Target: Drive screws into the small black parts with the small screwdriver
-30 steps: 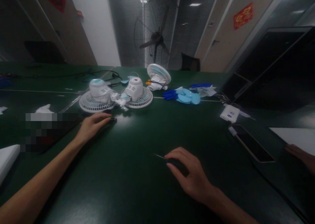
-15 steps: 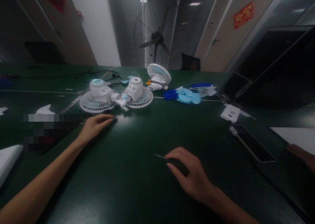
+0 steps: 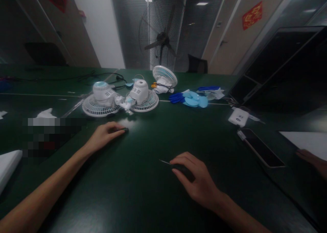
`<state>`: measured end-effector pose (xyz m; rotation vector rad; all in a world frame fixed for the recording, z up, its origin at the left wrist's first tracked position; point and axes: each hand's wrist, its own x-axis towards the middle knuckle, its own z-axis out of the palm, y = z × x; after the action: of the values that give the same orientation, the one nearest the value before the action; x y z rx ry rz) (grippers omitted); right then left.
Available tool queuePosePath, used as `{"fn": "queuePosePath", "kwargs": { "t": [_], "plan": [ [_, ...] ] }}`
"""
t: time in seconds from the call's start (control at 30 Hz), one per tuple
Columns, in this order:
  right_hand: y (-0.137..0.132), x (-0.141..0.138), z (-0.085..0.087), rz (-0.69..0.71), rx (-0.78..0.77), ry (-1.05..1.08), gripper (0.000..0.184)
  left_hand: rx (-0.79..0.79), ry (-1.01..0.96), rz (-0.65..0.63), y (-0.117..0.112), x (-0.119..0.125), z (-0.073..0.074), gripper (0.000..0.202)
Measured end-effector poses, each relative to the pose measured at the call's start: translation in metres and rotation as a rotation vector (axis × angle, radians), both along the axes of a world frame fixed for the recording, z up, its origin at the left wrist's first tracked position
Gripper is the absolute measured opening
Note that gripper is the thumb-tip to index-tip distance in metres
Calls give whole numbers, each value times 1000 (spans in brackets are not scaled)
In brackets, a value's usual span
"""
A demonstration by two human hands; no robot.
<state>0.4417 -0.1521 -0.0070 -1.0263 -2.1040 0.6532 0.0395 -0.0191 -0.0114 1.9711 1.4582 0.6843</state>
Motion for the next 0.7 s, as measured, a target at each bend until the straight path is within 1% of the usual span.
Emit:
{"fn": "queuePosePath", "kwargs": {
  "t": [0.1,0.13,0.2,0.27,0.37,0.53,0.7],
  "plan": [
    [1,0,0,13,-8,-16,24,-3,-16,-294,-27,48,3,29],
    [1,0,0,13,-11,-23,24,9,-14,-360,-37,64,4,26],
    [0,0,1,14,-7,-34,23,22,9,-447,-55,92,5,20],
    [0,-1,3,23,-3,-45,22,29,26,-493,-67,108,4,16],
    [-1,-3,6,30,3,-57,22,40,17,-530,-73,112,3,15],
    [0,-4,6,33,7,-82,23,41,2,-565,-72,108,4,14],
    [0,-4,5,63,-5,-118,22,30,-7,-590,-74,110,6,14]
  ]
}}
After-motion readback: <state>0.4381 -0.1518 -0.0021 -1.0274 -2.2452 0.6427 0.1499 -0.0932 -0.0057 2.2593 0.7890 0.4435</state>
